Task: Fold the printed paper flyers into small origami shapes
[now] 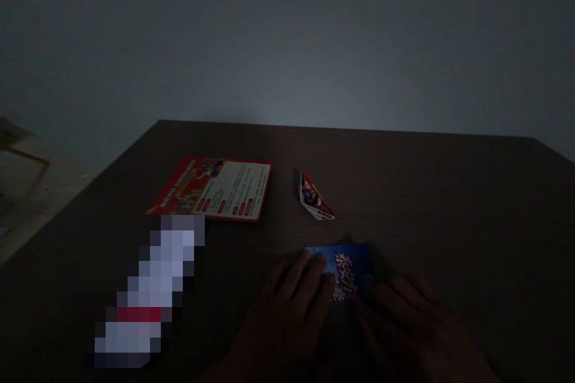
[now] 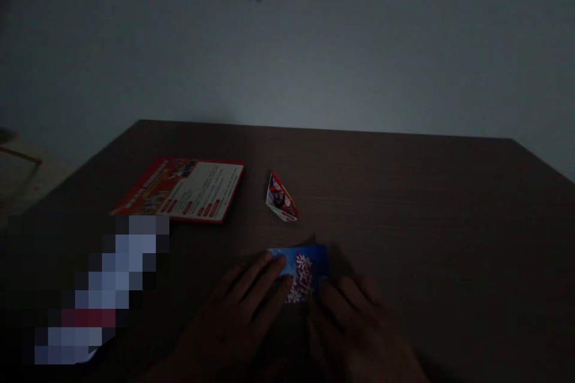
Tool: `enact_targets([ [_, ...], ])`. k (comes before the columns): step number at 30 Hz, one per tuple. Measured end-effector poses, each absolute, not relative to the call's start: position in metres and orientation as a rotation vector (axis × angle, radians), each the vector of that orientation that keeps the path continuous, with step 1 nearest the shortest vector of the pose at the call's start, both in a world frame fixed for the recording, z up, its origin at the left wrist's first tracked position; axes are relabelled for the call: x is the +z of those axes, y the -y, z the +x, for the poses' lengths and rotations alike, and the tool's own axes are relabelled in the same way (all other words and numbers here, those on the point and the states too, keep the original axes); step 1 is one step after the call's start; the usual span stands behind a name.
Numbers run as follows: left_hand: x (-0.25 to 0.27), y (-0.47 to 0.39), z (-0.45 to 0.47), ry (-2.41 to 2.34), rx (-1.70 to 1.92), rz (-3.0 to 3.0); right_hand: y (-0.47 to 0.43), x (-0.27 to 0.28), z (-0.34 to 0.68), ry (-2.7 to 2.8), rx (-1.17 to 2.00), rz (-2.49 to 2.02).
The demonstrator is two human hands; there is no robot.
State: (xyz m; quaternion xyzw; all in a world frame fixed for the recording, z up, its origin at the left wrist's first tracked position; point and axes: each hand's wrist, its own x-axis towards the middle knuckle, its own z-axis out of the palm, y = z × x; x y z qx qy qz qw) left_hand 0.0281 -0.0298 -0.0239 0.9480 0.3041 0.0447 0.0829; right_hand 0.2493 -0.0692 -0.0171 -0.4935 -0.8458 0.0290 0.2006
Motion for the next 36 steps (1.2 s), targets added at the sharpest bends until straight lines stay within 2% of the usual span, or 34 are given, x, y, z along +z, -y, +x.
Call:
enact_targets([
  [8,-0.025,0.031,0.03,-0.918,0.09,2.744,0.079,-0.004,0.293,2.426,-0.108,-1.466],
  [12,-0.025,0.03,0.03,-0.917,0.069,2.746,0.075,0.0,0.289,2.373,-0.078,-1.489],
  [19,-0.035,0.033,0.029,-0.901,0.157,2.888,0.061,-0.007,0.263,2.434,-0.105,-1.178],
  [34,-0.017,0.035,0.009,-0.866,0.224,2.944,0.066,-0.01,0.264,2.431,-0.056,-1.215],
  [36,-0.007,0.038,0.003,-0.955,0.125,2.923,0.066,-0.011,0.263,2.417,-0.045,-1.213],
])
